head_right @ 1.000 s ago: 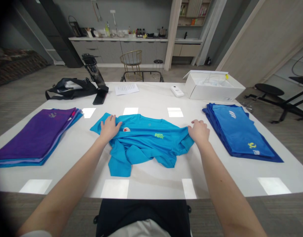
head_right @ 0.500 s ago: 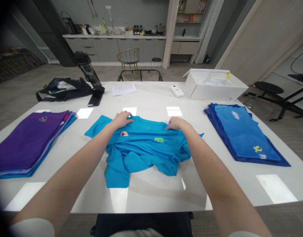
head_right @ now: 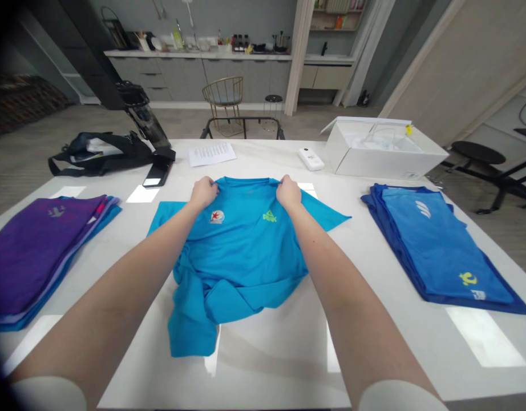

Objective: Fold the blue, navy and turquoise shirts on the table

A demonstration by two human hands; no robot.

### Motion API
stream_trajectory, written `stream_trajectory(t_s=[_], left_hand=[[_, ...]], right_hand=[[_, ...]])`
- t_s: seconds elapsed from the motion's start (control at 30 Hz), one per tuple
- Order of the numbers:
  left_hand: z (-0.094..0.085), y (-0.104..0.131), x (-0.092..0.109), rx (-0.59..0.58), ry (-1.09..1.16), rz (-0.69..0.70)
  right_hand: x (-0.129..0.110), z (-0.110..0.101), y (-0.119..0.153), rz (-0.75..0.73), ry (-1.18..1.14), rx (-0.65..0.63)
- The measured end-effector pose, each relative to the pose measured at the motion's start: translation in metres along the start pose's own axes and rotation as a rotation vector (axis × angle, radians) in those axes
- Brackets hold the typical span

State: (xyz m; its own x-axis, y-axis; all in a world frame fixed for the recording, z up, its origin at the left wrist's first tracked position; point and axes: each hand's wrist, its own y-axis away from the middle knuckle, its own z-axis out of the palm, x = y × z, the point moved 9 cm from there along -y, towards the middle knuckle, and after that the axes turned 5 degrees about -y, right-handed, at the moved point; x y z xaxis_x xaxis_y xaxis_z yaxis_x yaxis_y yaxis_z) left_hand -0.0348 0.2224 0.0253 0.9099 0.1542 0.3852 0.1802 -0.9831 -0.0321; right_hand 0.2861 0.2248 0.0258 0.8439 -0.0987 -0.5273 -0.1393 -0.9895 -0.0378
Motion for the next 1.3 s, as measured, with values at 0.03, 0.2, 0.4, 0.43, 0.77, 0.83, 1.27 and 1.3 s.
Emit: stream_trajectory(t_s=[0.03,0.2,0.4,0.43,0.77,0.83,1.27,1.3], left_hand=[[-0.002,-0.002,0.000,0.031,0.033,0.010],[-0.003,0.010,0.019,0.070,-0.001,0.206],[0.024,0.051,0.020,-0.045,-0.282,0.244],[0.028,0.058,0.019,-0.063,-0.305,0.249],[0.036,0.138,0.045,-0.086,-0.293,0.491],[0.039,0.157,0.052,-0.109,-0.276,0.533],[0.021,0.281,0.039,-0.228,-0.104,0.686],[0.017,0.291,0.037,-0.217,-0.081,0.688]], right_hand=[[-0.007,0.005,-0.003,-0.051,-0.056,0.000],[-0.035,0.015,0.005,-0.279,-0.039,0.008],[-0.021,0.018,0.050,-0.093,0.153,0.026],[-0.020,0.021,0.059,-0.088,0.172,0.005],[-0.055,0.042,0.164,-0.476,0.204,-0.142],[-0.066,0.045,0.185,-0.540,0.191,-0.170],[-0.089,0.008,0.317,-0.651,-0.099,-0.223],[-0.088,0.006,0.329,-0.661,-0.085,-0.229]])
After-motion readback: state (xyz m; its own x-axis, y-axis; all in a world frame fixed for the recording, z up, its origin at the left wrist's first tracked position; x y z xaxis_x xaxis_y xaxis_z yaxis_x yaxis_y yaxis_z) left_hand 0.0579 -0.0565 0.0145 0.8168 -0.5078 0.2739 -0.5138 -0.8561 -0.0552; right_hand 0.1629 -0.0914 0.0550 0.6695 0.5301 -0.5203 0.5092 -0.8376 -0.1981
